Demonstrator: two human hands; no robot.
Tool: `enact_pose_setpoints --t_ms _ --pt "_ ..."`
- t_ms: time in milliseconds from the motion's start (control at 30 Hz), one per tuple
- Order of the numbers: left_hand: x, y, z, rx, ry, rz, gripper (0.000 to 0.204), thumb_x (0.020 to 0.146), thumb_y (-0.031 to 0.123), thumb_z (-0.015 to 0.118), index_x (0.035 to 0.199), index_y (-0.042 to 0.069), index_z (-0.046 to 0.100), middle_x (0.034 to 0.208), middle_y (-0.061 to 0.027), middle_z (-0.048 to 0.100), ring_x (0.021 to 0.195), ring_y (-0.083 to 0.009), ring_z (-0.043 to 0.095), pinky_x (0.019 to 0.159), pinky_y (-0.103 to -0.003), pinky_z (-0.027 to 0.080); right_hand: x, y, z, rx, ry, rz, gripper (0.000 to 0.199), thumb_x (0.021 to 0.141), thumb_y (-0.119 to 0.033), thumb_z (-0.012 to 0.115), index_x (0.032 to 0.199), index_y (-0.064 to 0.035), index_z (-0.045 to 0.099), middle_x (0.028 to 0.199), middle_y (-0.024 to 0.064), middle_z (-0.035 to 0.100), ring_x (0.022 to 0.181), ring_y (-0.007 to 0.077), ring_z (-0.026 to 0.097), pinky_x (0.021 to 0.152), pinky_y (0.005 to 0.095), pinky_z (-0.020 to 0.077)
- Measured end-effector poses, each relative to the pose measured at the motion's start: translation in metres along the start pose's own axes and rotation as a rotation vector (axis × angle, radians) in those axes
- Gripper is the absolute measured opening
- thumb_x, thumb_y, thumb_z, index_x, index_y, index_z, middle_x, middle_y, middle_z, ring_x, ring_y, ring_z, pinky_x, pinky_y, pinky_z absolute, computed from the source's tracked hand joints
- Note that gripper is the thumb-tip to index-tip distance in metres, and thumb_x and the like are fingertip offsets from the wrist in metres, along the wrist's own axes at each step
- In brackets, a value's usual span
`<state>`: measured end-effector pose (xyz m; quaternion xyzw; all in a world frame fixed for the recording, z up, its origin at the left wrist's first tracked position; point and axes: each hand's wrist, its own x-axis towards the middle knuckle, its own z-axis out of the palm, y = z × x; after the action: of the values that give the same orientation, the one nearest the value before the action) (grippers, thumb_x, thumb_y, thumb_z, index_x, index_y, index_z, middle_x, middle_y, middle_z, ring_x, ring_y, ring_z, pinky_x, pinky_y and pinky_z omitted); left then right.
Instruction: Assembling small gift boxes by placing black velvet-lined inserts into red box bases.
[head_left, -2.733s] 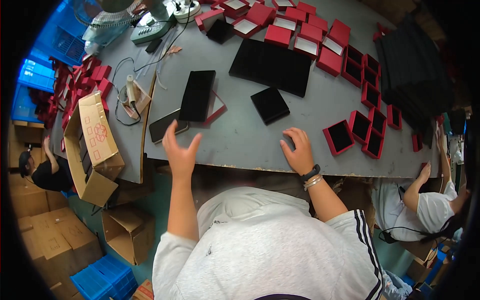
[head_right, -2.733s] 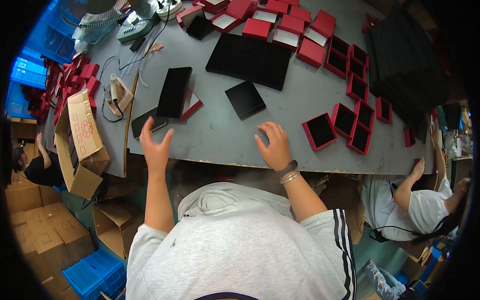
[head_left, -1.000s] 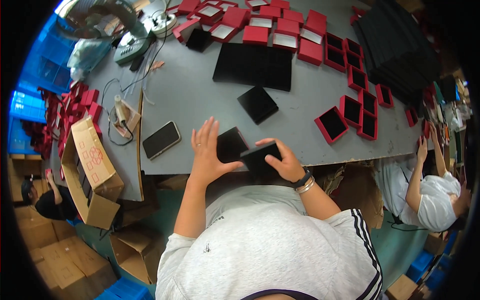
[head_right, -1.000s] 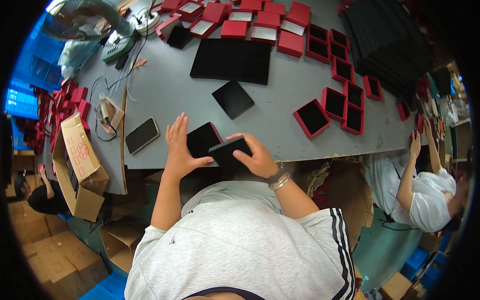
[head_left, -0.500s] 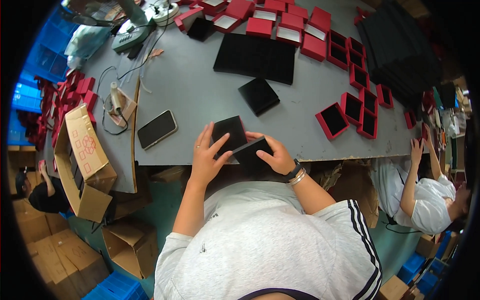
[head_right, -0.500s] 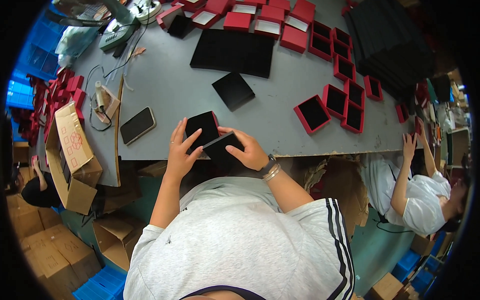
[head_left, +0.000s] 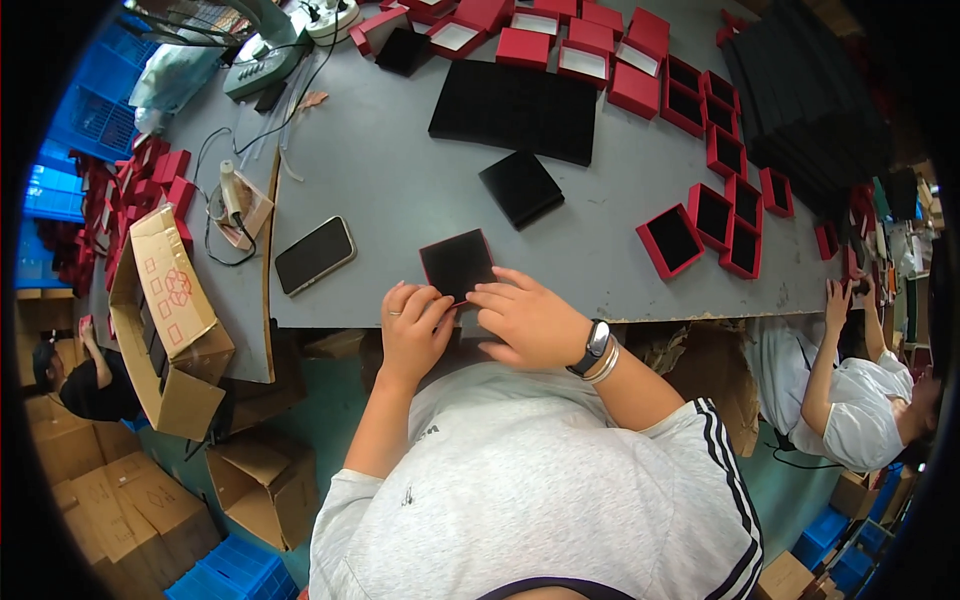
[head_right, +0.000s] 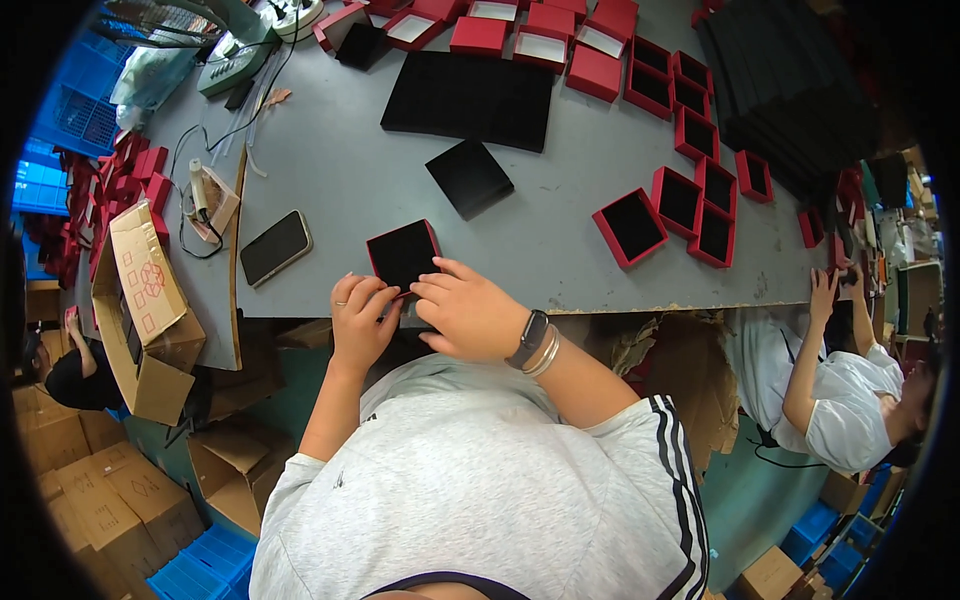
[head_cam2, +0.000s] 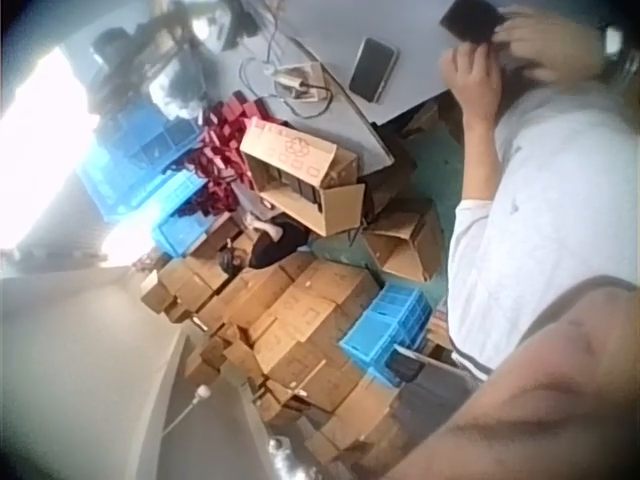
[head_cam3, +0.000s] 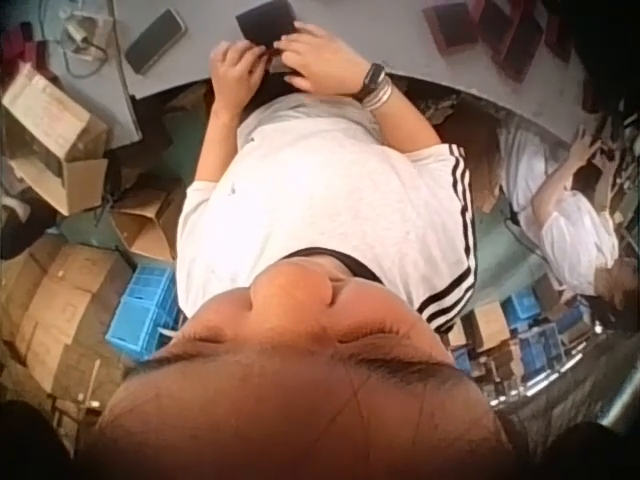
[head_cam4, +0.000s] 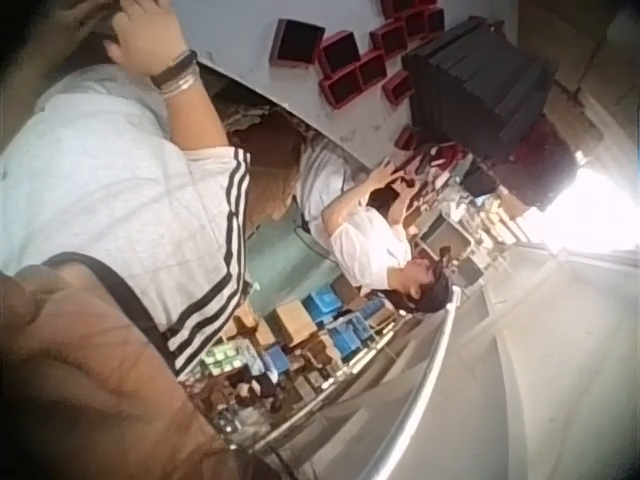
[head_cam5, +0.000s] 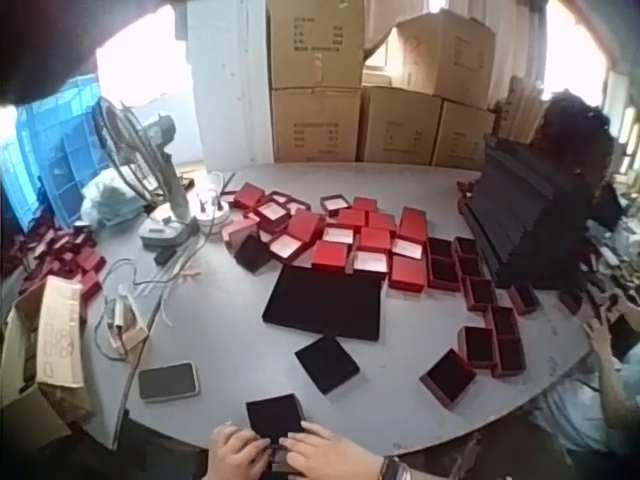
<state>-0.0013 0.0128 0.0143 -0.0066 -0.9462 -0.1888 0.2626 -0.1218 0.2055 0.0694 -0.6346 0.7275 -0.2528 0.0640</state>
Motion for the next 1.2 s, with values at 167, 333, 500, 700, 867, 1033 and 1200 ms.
enact_pose_setpoints --t_ms 167,333,500,700,867,1033,1200 --pt "0.018 0.004 -0.014 -0.008 -0.074 -0.016 0.028 0.073 0.017 0.079 0.099 0.010 0.069 0.107 -0.0034 0.064 0.109 -0.0243 0.056 0.106 -0.047 0.038 0.006 0.014 0.003 -0.018 -0.117 0.000 0.029 0.082 -0.028 0.072 0.092 -0.0021 0.064 0.128 0.0154 0.061 0.125 0.0285 0.054 0.114 0.0473 0.0330" --pt "0.039 0.000 -0.015 0.030 -0.060 -0.056 0.030 0.080 0.019 0.074 0.106 0.008 0.068 0.110 -0.0043 0.065 0.106 -0.0252 0.058 0.098 -0.043 0.041 0.004 0.019 -0.006 -0.045 -0.069 0.051 0.029 0.083 -0.030 0.072 0.091 -0.0027 0.064 0.133 0.0164 0.058 0.130 0.0282 0.050 0.115 0.0483 0.0305" --pt "0.043 0.009 -0.015 0.252 -0.241 -0.090 0.033 0.082 0.019 0.070 0.113 0.010 0.066 0.114 -0.0029 0.064 0.103 -0.0259 0.057 0.088 -0.041 0.043 0.001 0.013 -0.002 -0.072 -0.102 0.053 0.028 0.080 -0.032 0.074 0.089 -0.0067 0.066 0.135 0.0148 0.055 0.132 0.0278 0.047 0.117 0.0498 0.0273" --pt "0.053 0.004 -0.015 0.272 -0.370 -0.047 0.047 0.079 0.022 0.073 0.125 0.020 0.063 0.123 -0.0033 0.060 0.111 -0.0298 0.053 0.093 -0.043 0.041 0.016 0.019 -0.008 -0.161 -0.235 0.078 0.025 0.076 -0.038 0.077 0.089 -0.0159 0.074 0.143 0.0167 0.049 0.143 0.0345 0.032 0.119 0.0554 0.0195" --pt "0.066 0.017 -0.020 0.313 -0.390 -0.066 0.044 0.083 0.019 0.071 0.126 0.026 0.065 0.128 -0.0040 0.058 0.114 -0.0326 0.051 0.096 -0.046 0.038 0.019 0.026 0.002 -0.239 -0.200 0.124 0.030 0.072 -0.043 0.077 0.095 -0.0245 0.078 0.149 0.0197 0.044 0.148 0.0429 0.018 0.120 0.0565 0.0120" --pt "0.047 0.018 -0.009 0.233 -0.412 -0.158 0.049 0.082 0.020 0.072 0.130 0.020 0.060 0.130 -0.0040 0.057 0.120 -0.0315 0.049 0.099 -0.046 0.036 0.009 0.011 -0.003 -0.248 -0.270 0.162 0.027 0.073 -0.041 0.078 0.092 -0.0217 0.076 0.147 0.0226 0.044 0.147 0.0444 0.020 0.118 0.0576 0.0173" --pt "0.044 0.012 -0.012 0.217 -0.380 -0.198 0.052 0.081 0.020 0.073 0.130 0.012 0.058 0.130 -0.0031 0.057 0.123 -0.0302 0.049 0.101 -0.045 0.036 0.014 -0.003 -0.002 -0.270 -0.250 0.092 0.025 0.075 -0.035 0.077 0.092 -0.0166 0.074 0.138 0.0192 0.052 0.142 0.0383 0.031 0.117 0.0555 0.0219"
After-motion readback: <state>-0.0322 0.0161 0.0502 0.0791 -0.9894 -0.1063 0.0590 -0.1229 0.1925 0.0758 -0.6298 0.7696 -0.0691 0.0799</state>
